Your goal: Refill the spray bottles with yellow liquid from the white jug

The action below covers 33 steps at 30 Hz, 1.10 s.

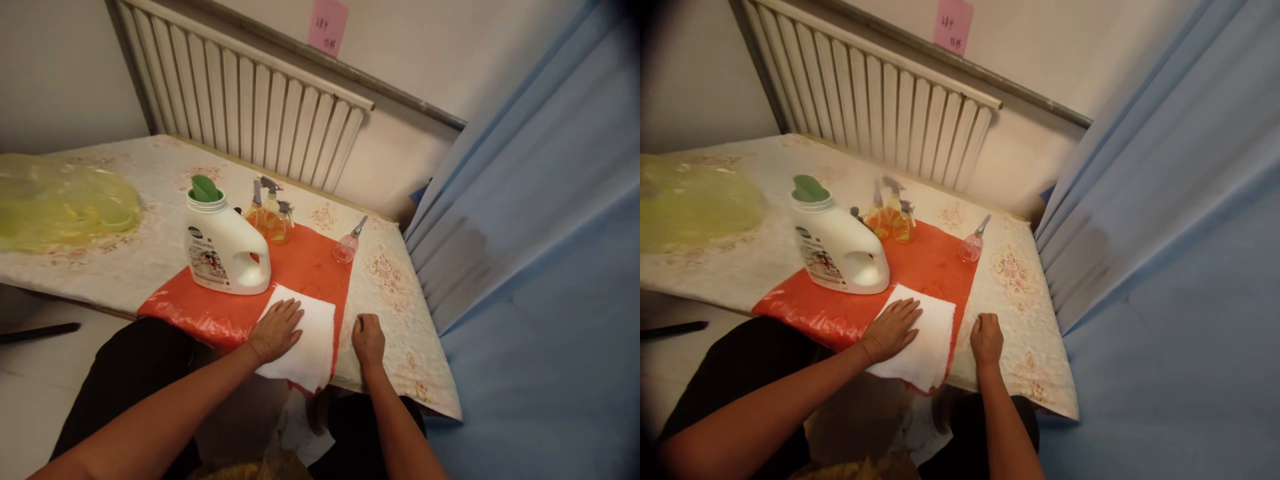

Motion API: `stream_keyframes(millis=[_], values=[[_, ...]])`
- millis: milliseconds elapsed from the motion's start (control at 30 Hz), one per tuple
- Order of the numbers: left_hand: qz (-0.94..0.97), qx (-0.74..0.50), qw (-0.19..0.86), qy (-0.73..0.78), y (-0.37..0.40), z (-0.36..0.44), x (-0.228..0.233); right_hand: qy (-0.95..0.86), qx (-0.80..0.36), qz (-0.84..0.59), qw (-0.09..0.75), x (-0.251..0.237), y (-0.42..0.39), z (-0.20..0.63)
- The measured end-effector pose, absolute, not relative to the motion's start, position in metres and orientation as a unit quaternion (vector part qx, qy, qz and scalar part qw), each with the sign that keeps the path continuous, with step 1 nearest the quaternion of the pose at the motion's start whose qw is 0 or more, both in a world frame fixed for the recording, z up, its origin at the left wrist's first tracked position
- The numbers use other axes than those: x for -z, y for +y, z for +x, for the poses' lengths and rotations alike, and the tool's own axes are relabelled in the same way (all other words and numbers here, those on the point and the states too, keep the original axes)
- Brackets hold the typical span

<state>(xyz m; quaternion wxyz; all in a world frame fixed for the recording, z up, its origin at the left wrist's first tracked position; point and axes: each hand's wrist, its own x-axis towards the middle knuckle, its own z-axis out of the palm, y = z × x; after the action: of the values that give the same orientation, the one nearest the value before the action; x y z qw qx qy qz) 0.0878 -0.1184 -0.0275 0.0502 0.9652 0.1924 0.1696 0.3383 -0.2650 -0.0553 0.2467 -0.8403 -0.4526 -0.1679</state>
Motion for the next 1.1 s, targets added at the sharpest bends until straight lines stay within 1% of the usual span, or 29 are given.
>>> stream_keyframes(millis=[333, 667, 967, 1100], values=[[0.960, -0.184, 0.060, 0.203, -0.118, 0.083, 0.032, -0.462, 0.171, -0.834, 0.249, 0.057, -0.262, 0.336], [0.950, -0.226, 0.070, 0.204, -0.113, 0.084, 0.050, -0.463, 0.168, -0.835, 0.244, 0.062, -0.259, 0.338], [0.946, -0.185, 0.181, 0.195, -0.085, 0.088, 0.031, -0.448, 0.153, -0.837, 0.274, 0.060, -0.255, 0.335], [0.936, -0.208, 0.220, 0.178, -0.075, 0.084, 0.029, -0.449, 0.148, -0.837, 0.275, 0.063, -0.254, 0.338]])
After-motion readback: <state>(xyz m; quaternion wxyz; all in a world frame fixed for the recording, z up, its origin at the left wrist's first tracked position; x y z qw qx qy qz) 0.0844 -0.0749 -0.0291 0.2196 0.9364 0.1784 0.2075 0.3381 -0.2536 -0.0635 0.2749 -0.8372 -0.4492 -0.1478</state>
